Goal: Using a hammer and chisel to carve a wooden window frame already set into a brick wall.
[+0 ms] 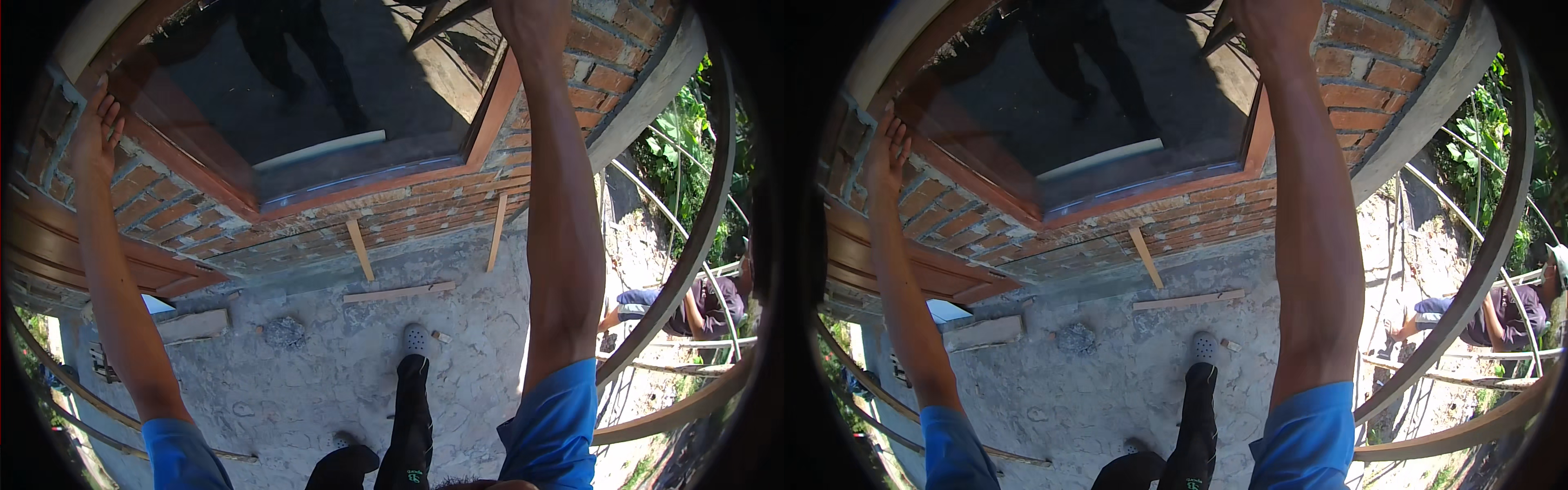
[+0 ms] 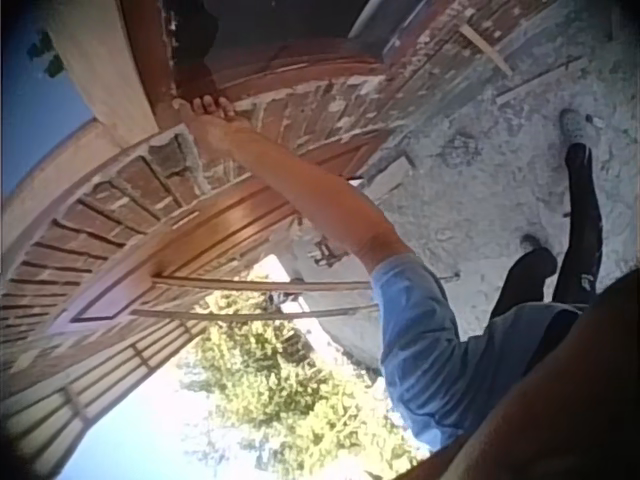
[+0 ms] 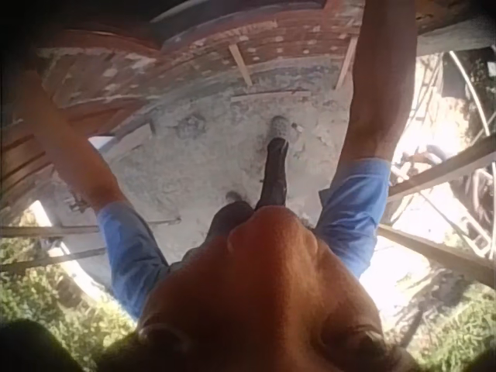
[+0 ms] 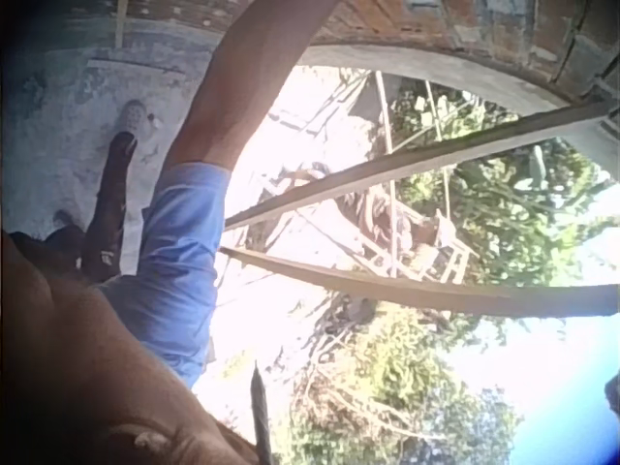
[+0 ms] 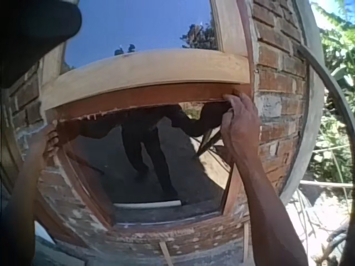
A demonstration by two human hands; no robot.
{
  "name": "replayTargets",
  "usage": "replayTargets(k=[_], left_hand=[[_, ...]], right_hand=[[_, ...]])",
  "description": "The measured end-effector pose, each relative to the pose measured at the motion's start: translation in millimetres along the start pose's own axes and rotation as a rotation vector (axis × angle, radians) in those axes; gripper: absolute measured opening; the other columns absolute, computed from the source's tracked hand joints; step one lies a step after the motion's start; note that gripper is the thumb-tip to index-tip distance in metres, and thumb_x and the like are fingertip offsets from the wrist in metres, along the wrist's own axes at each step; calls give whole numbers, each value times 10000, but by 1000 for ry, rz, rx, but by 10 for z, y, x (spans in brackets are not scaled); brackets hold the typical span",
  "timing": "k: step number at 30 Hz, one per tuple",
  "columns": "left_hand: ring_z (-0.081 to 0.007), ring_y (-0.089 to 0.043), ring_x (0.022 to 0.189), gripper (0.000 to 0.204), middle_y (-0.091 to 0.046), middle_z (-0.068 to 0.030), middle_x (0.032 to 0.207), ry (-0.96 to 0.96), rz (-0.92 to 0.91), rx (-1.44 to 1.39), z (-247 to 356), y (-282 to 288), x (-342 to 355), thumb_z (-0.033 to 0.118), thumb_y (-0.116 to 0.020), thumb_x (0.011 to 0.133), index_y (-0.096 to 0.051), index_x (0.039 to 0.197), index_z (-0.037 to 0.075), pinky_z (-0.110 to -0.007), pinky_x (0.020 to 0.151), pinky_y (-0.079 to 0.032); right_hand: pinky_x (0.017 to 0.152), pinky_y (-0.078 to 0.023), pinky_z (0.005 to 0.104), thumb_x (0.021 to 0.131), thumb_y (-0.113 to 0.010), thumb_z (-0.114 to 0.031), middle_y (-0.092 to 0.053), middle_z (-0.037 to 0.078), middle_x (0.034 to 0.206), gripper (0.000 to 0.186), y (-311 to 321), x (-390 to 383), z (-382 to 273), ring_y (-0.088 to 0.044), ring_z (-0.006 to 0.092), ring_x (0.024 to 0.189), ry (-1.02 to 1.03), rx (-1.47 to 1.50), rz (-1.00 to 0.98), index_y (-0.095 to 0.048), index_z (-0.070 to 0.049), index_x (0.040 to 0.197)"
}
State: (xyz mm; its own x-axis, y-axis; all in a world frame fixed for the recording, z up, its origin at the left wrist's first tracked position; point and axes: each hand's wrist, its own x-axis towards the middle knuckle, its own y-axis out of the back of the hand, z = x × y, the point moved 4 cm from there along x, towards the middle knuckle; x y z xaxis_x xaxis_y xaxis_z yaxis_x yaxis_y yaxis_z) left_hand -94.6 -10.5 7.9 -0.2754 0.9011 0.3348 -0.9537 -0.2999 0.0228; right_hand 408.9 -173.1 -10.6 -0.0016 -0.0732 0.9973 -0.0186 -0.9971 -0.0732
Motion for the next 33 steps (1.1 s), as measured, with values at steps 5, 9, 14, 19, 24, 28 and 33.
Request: replayTargets(k=[5, 9, 14, 19, 24, 28, 33], left_hand=[[-111, -561, 1059, 469, -571, -7, 1176, 22, 49, -30, 15, -101, -99, 368, -697, 913, -592, 1284, 101, -322, 980, -429], [-114, -582, 981, 460, -596, -5, 1079, -40, 48, -27, -38, -83, -19, 403, -748, 866, -625, 1183, 94, -318, 939, -452], [-127, -596, 927, 496, -600, -14, 1039, -184, 101, -77, -163, -82, -341, 443, -726, 864, -597, 1169, 73, -303, 867, -466], [-135, -560, 985, 454, -602, -48, 1037, -28, 32, -42, -1674, 185, -2124, 343, -685, 914, -559, 1172, -10, -271, 897, -436], [-381, -536, 1241, 801, -580, -236, 1312, 955, -653, 896, -4271, 2343, -5734, 613, -666, 792, -554, 1317, 18, -470, 1014, -437], [-420, -292, 1417, 886, -309, -223, 1535, 1605, -837, 1435, -3764, 3794, -7805, 584, -681, 756, -416, 1442, 89, -583, 1127, -248], [-368, -480, 1287, 828, -519, -191, 1365, 1613, -530, 1161, -3064, 3783, -7422, 564, -694, 755, -480, 1381, 65, -511, 1062, -374]], right_hand=[[896, -478, 455, 797, -529, -24, -619, 193, 1028, 320, 47, 6, -84, -586, 388, 1003, -32, 50, -112, -666, -29, 1086], [909, -473, 442, 791, -546, -31, -620, 194, 1028, 328, 37, 42, 4, -587, 383, 1005, -57, 70, -114, -673, -54, 1093], [828, -523, 415, 864, -576, -122, -662, 130, 1126, 305, -150, -27, 108, -645, 331, 976, 22, -76, -104, -689, -110, 1147], [859, -506, 426, 871, -534, -128, -655, 121, 1168, 329, -29, 27, 142, -634, 322, 1014, 57, -124, -166, -694, -145, 1159], [852, -506, 419, 897, -523, -129, -641, 119, 1180, 356, -85, -84, 107, -626, 316, 1024, 96, -74, -231, -640, -117, 1232], [842, -509, 417, 915, -508, -118, -630, 125, 1179, 395, -28, -72, 373, -626, 305, 1012, 114, -189, -374, -599, -117, 1299], [869, -496, 467, 903, -554, -304, -615, 154, 1238, 448, -157, 278, 728, -622, 329, 1068, 118, -364, -492, -591, -173, 1329]])
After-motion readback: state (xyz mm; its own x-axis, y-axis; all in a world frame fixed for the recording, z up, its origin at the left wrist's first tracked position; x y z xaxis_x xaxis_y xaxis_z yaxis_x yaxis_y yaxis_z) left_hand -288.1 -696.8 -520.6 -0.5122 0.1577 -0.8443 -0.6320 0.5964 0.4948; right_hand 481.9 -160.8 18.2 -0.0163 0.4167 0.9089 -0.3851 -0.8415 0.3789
